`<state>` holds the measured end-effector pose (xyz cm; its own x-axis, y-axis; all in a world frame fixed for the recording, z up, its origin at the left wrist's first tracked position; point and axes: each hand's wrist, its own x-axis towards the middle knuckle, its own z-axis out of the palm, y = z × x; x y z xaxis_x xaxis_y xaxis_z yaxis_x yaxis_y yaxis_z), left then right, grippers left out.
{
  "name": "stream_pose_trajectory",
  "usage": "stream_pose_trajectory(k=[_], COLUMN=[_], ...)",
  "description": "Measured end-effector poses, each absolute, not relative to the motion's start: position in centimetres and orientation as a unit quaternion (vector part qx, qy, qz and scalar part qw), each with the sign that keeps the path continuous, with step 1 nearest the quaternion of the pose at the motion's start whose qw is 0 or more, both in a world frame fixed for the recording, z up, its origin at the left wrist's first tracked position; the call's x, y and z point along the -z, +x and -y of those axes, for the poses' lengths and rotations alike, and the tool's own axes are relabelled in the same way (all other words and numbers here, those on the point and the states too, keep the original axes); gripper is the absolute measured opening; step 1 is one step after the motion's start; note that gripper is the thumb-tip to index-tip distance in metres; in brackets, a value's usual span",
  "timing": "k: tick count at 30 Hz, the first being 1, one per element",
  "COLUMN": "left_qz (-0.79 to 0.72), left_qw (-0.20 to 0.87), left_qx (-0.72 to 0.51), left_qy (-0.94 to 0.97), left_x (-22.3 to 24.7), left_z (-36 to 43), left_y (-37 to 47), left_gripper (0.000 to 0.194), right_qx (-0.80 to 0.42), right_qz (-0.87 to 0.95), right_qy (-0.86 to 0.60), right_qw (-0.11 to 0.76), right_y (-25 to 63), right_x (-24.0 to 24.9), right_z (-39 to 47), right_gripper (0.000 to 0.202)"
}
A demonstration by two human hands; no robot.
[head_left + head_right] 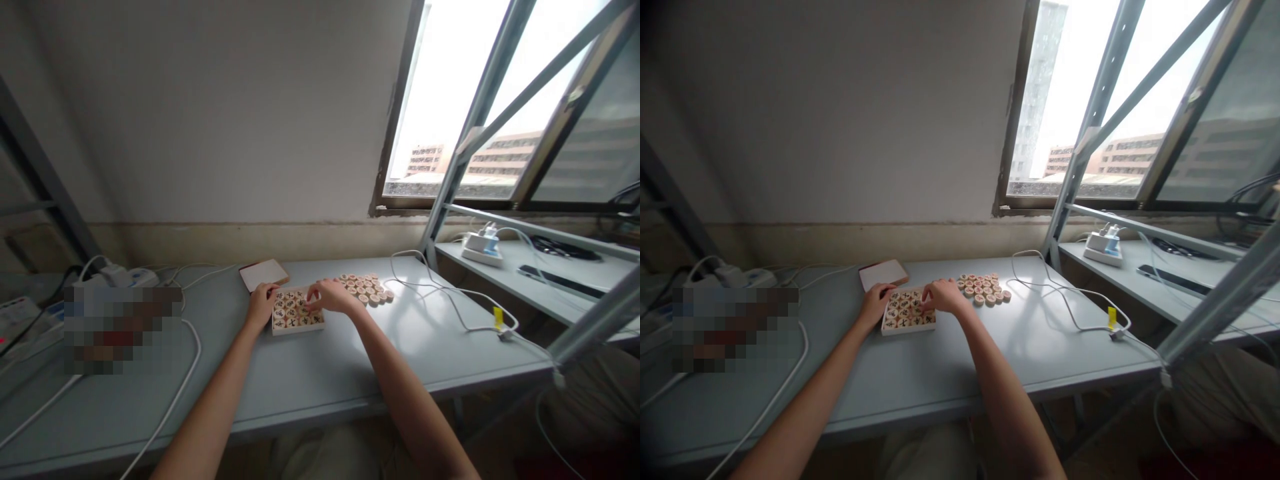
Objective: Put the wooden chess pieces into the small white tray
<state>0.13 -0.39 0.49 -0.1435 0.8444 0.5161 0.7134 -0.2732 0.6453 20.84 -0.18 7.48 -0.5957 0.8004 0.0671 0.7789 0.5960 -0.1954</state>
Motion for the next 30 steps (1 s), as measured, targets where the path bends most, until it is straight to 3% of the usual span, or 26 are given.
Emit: stream_pose_trajectory(k=[7, 14, 20, 24, 26, 30], left_qz=[-0.602, -0.601, -0.596, -0.599, -0.598, -0.599], left_qw=[0.072, 0.062, 0.062, 0.069, 0.071, 0.076], left_qx=[-0.465, -0.457, -0.460, -0.459, -0.460, -0.460], left_qy=[0.645, 0.653, 0.655, 0.652, 0.652, 0.651], left_x=[-0.5, -0.8, -0.6, -0.6, -0.6, -0.6], left_z=[0.5, 0.7, 0.8, 0.9, 0.9, 0.8], left_y=[0.3, 0.5, 0.3, 0.3, 0.3, 0.4], left_gripper=[0.020, 0.020, 0.020, 0.021, 0.021, 0.021], right_qx=[-0.131, -0.089, 0.006, 0.016, 0.016, -0.020], right_qz=[0.913, 0.923, 0.880, 0.854, 0.840, 0.825], right_qy=[-0.382, -0.350, -0.425, -0.501, -0.528, -0.519], right_qw=[0.068, 0.135, 0.212, 0.136, 0.125, 0.220], right_y=[22.0, 22.0, 23.5, 25.6, 26.3, 26.7], right_x=[-7.4, -6.2, -7.5, -7.0, -6.9, -7.7], right_z=[-0.7, -1.3, -1.4, -2.2, -2.4, -2.3], right_gripper=[0.021, 0.027, 0.021, 0.020, 0.028, 0.038])
